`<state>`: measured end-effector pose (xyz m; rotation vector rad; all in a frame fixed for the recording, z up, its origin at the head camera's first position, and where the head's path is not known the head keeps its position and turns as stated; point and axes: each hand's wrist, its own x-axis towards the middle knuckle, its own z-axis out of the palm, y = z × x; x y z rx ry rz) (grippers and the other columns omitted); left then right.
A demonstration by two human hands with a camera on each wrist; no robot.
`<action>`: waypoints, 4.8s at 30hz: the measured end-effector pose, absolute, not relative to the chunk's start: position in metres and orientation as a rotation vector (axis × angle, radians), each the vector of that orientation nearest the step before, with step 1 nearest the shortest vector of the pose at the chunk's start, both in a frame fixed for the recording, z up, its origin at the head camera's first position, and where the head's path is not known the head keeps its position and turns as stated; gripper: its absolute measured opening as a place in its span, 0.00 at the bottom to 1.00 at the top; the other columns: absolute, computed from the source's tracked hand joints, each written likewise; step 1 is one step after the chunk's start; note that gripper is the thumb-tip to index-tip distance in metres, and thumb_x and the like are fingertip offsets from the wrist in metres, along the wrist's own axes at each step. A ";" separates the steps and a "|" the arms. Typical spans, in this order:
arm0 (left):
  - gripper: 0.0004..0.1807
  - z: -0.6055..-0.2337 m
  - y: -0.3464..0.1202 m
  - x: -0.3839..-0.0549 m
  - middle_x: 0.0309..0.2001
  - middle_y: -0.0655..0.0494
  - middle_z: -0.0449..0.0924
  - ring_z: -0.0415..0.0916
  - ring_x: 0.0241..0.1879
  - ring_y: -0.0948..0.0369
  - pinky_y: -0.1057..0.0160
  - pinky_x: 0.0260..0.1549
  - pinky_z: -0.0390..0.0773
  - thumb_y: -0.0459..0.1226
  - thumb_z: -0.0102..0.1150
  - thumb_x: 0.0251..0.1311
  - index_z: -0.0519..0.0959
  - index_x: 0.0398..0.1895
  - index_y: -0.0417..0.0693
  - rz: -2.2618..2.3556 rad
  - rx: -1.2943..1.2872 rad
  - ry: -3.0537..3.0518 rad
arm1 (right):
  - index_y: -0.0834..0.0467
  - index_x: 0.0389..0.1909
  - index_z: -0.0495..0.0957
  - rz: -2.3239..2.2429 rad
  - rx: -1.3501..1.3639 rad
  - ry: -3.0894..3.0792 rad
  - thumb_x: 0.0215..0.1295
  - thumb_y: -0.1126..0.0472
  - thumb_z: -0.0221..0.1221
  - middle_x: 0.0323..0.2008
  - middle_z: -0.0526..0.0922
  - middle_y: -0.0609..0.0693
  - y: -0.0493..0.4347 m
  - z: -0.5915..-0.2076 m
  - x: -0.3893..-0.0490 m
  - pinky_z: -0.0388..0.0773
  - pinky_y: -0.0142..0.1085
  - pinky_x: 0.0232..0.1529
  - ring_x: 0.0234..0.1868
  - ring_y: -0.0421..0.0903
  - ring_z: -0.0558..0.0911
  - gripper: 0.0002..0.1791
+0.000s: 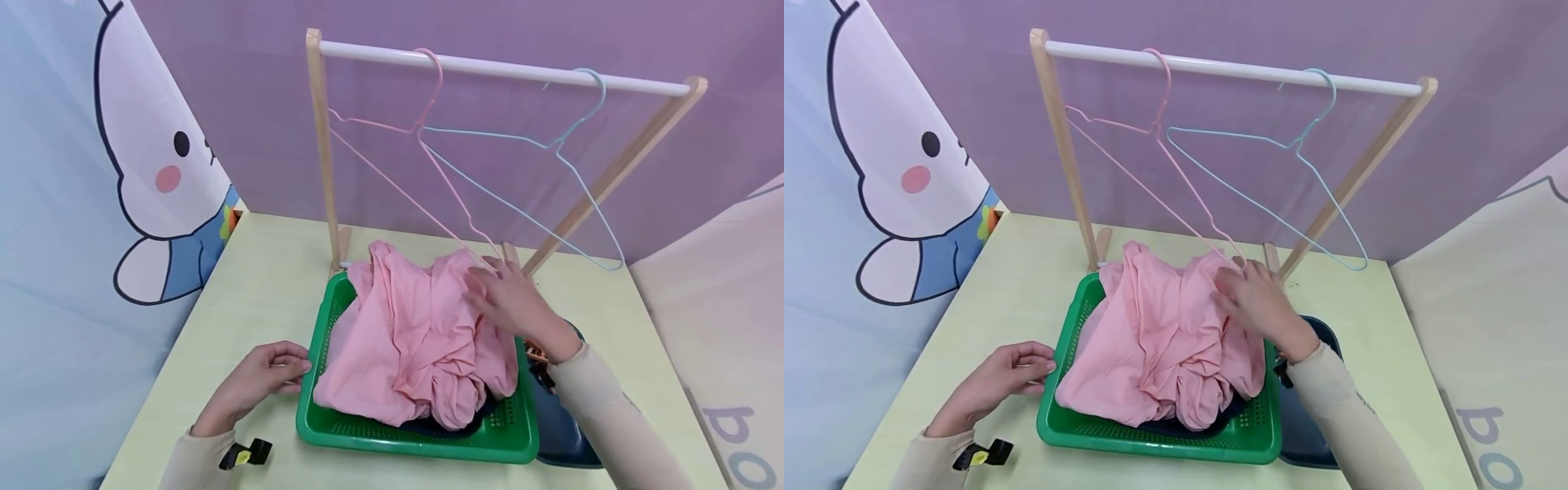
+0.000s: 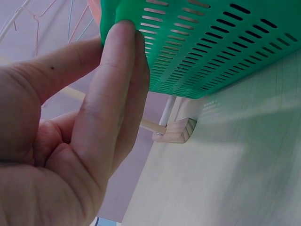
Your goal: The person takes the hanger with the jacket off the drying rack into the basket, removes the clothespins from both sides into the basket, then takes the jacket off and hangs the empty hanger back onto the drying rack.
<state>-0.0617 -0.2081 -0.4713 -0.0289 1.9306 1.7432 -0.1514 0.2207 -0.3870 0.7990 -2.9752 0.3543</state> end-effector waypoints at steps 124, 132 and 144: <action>0.22 -0.471 -0.208 -0.063 0.39 0.45 0.83 0.83 0.39 0.52 0.49 0.40 0.85 0.38 0.63 0.68 0.73 0.54 0.27 1.732 -0.019 1.926 | 0.45 0.75 0.64 -0.099 1.328 -3.047 0.74 0.67 0.52 0.69 0.64 0.67 0.099 -0.344 -0.189 0.77 0.59 0.55 0.67 0.68 0.67 0.31; 0.22 -0.472 -0.209 -0.062 0.40 0.44 0.83 0.83 0.39 0.51 0.52 0.39 0.86 0.37 0.62 0.68 0.72 0.55 0.27 1.761 -0.007 1.900 | 0.40 0.65 0.77 -0.277 1.350 -3.107 0.77 0.64 0.51 0.60 0.70 0.58 0.071 -0.366 -0.217 0.77 0.58 0.52 0.58 0.58 0.69 0.22; 0.22 -0.472 -0.209 -0.062 0.39 0.44 0.83 0.83 0.39 0.51 0.46 0.41 0.84 0.37 0.63 0.68 0.73 0.54 0.27 1.758 0.006 1.907 | 0.48 0.48 0.86 -0.086 1.391 -2.814 0.74 0.65 0.53 0.61 0.71 0.58 0.100 -0.357 -0.187 0.73 0.58 0.56 0.64 0.59 0.67 0.14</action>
